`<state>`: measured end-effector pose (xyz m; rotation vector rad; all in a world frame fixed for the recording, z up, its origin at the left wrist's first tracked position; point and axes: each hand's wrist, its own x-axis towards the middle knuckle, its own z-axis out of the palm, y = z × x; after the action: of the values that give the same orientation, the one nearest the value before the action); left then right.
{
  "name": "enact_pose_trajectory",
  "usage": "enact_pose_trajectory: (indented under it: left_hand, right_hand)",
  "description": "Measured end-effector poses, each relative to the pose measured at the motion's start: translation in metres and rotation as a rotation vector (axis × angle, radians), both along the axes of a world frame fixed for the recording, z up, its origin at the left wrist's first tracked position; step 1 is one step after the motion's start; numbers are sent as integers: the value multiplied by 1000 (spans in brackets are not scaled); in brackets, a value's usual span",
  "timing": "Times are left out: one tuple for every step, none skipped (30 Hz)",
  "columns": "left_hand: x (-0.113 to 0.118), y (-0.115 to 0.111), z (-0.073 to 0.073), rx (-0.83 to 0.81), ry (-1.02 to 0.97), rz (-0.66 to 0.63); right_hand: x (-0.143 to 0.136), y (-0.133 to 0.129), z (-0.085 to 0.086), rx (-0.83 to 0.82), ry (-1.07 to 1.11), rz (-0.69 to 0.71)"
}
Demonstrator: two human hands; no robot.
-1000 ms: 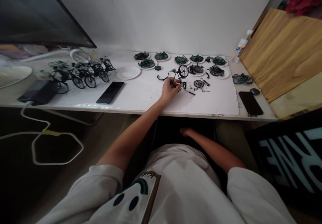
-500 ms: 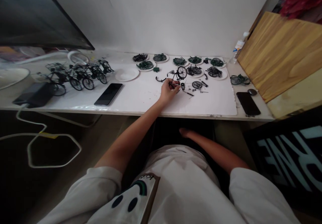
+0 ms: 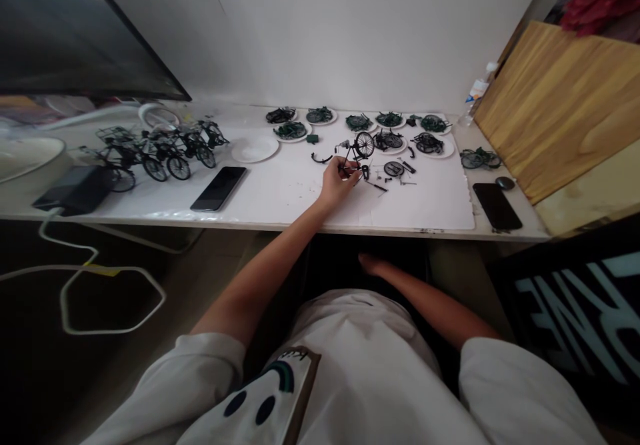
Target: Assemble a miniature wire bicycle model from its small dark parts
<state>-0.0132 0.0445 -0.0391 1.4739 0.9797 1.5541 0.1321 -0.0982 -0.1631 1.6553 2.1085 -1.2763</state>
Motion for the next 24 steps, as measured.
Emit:
enact_pose_trajectory:
  left_hand:
    - [0,0,0,-2,3,4]
    - [0,0,0,-5,6,8]
    - [1,0,1,-7,9,12]
    - [1,0,1,-9,12,16]
    - [1,0,1,-9,16,17]
    - [1,0,1,-8,19,17]
    - [1,0,1,-7,21,17]
    - [1,0,1,-6,21,17]
    - [1,0,1,-6,21,19]
    - [1,0,1,-7,19,21]
    - [1,0,1,-7,18,22]
    - [1,0,0,-4,17,24]
    - [1,1,0,0,19,25]
    - [1,1,-1,6,22,24]
    - [1,2,-1,11,25,24]
    - [1,3,-2,14,28,25]
    - [0,4,-2,16,30,26]
    - [0,4,-3,18,28,28]
    - [0,5,-4,22,25,29]
    - [0,6,-5,26,21,29]
    - [0,6,-5,29,17,30]
    - [0,6,-6,30,14,31]
    - [0,6,-7,30,9,33]
    - [0,6,-7,30,1,35]
  right_hand:
    - [-1,1,-2,-11,-18,2]
    - [-1,3,-5,-26,-41,5]
    - [-2,4,-8,-41,-64,9]
    - [-3,5,-11,-53,-85,13]
    - [-3,6,-14,-64,-103,17]
    - [-3,7,-17,-73,-117,23]
    - [-3,8,-19,-80,-127,29]
    - [-2,8,-21,-85,-136,36]
    - [-1,8,-23,-87,-143,44]
    - [0,8,-24,-88,-151,53]
    - [1,8,-25,-87,-159,64]
    - [3,8,-26,-84,-167,76]
    - [4,9,-25,-81,-175,90]
    - [5,9,-24,-77,-182,105]
    - [6,10,-22,-74,-191,119]
    - [7,11,-19,-70,-201,134]
    - [8,13,-15,-65,-213,146]
    - [9,14,-11,-58,-223,160]
    - [9,15,-6,-46,-231,171]
    - [10,15,0,-28,-234,183]
    - [10,14,5,-4,-231,193]
    - [10,12,11,17,-227,204]
    - [10,8,17,37,-213,221]
    - [9,4,24,61,-203,234]
